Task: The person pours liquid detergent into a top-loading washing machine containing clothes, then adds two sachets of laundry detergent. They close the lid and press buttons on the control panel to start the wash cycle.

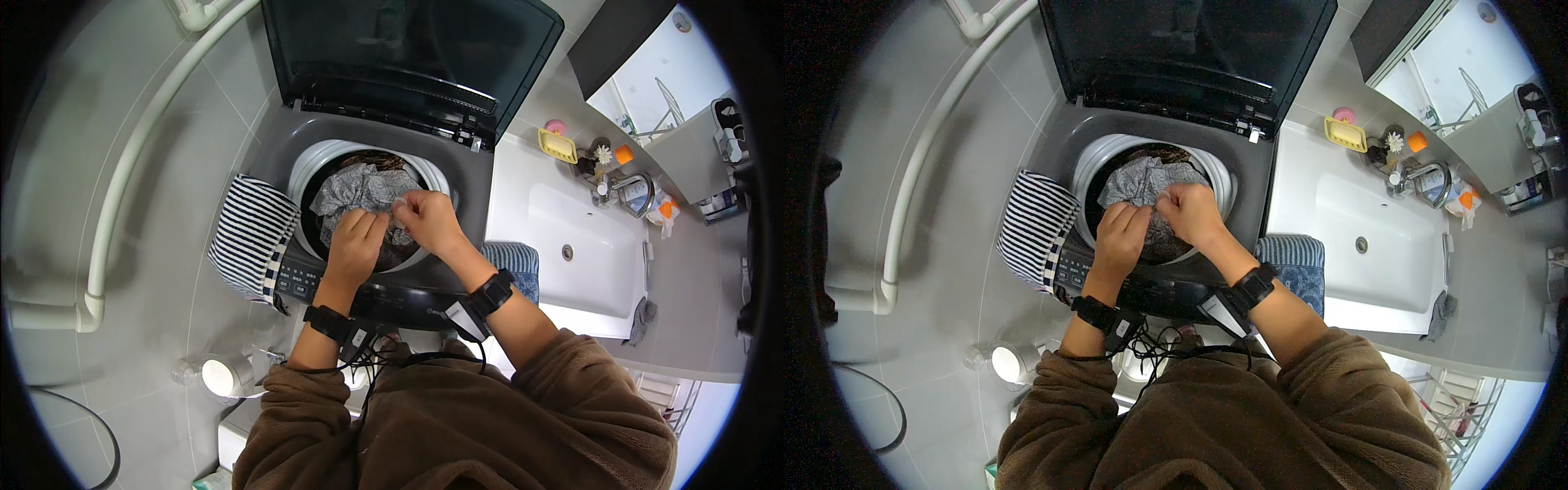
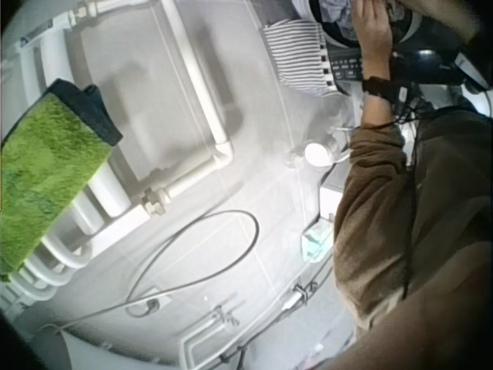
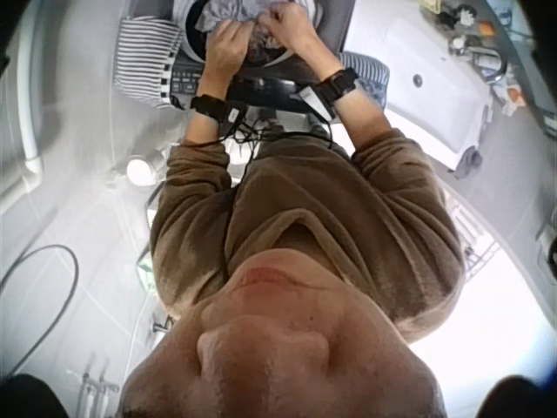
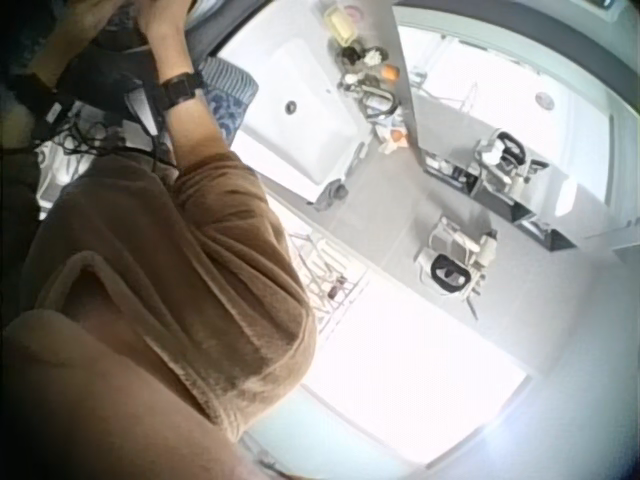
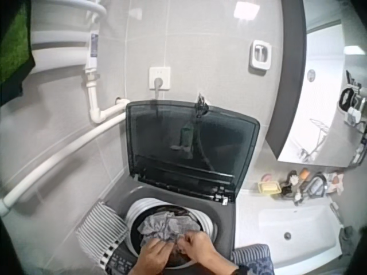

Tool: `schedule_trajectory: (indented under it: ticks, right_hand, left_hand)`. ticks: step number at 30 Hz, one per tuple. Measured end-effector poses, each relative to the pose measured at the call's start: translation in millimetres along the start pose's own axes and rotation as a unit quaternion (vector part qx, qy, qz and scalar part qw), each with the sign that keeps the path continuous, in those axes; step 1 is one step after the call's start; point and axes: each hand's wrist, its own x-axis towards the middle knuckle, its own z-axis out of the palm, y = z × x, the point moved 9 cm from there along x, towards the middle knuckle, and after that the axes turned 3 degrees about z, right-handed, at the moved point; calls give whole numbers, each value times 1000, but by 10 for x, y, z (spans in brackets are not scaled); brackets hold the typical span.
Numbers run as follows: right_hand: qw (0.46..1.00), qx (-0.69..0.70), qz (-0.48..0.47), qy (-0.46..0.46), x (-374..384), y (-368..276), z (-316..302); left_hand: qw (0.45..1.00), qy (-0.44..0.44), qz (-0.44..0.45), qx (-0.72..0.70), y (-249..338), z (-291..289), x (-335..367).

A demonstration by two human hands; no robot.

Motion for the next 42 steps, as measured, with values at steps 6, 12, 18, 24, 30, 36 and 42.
schedule_trajectory:
  ticks: [6,12,18,24,30,36,42]
  right_hand:
    - [999,-8,14,52,138,208,108]
    - [999,12,26,40,215,242,132]
    - [991,115,13,-72,194,115,179]
    - [985,-84,-95,-121,176,-126,182]
    - [939,-283,-111,-159,191,1,351]
    - [963,-219,-82,-133,170,160,404]
    - [992,-97,24,-81,188,491,387]
  left_hand:
    - [1000,13,-7,28,-74,80,-38]
    - [999,24,-34,27,-175,113,-94]
    - [958,26,-219,-182,-590,204,-168]
    - [964,-50,-187,-184,-614,302,-139]
    - [987,-86,-108,-82,-407,413,-188]
    - [989,-99,-83,-69,-360,481,-267]
    - [995,-90,-36,-29,-319,487,-309]
